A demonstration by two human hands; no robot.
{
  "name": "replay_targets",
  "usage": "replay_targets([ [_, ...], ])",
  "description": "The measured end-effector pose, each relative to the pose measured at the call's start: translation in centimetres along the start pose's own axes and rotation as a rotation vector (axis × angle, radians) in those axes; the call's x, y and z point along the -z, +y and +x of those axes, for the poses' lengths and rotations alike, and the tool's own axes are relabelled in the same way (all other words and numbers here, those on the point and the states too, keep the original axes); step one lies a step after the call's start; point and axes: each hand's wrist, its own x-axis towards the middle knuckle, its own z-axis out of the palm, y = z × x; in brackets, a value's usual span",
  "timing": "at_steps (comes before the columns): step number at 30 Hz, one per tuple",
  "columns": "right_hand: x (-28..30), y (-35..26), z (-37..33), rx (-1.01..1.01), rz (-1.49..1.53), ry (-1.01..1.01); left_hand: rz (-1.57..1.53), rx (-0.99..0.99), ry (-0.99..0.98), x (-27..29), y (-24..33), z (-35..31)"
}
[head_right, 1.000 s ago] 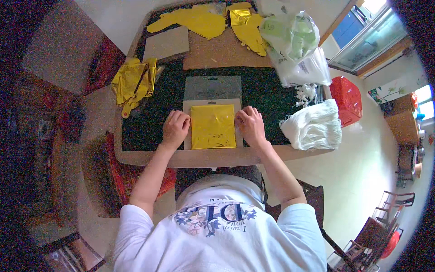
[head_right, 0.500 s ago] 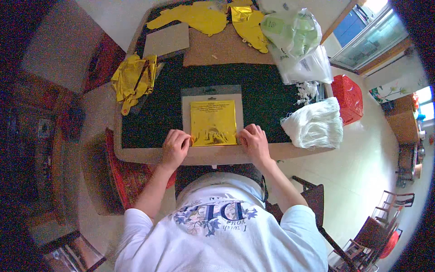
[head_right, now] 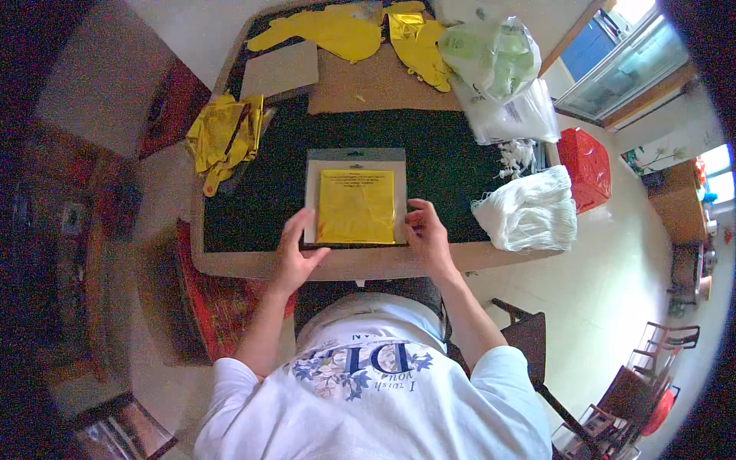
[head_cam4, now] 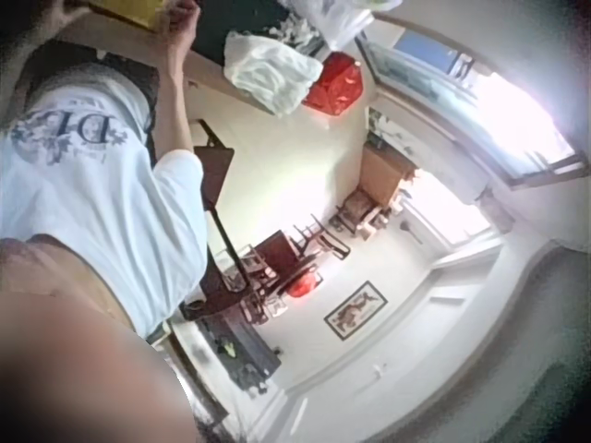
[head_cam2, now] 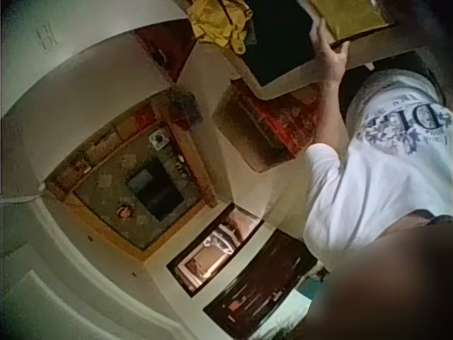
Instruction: The person folds and organizes foil balloons on a table by hand.
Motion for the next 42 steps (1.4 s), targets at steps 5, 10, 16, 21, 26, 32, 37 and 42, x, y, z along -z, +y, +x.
replay_targets([
  [5, 0.2, 1.5, 0.7, -0.314, 0.561, -0.025, -0.868, 0.571, 0.169, -1.3, -0.9, 0.1],
  [10, 0.6, -0.3, 0.6, -0.35, 0.599, -0.212, -1.205, 0.704, -0.086, 0.0, 0.5, 0.4],
  [16, 1.2, -0.7, 1.2, -0.445, 0.541, -0.199, -1.096, 0.743, -0.139, 0.1, 0.0, 0.9],
  [21, 1.3, -2.2, 2.1, -0.391, 0.6, -0.176, -0.983, 0.778, -0.079, -0.8, -1.1, 1.5],
  [26, 1.8, -1.6, 2.7, -0.369, 0.535, -0.246, -0.748, 0.729, 0.02, -1.6, -0.5, 2.1],
  [32, 1.3, -1.0, 3.9, -0.346, 0.32, -0.213, -0.713, 0.731, 0.105, -2.3, -0.1, 2.2],
  [37, 1.0, -1.7, 4.6, -0.343, 0.119, -0.186, -0.603, 0.698, 0.131, -2.9, -0.2, 2.3],
  [42, 1.3, -2.4, 5.3, -0.421, 0.118, -0.244, -0.559, 0.729, 0.187, -3.1, 0.0, 2.3],
])
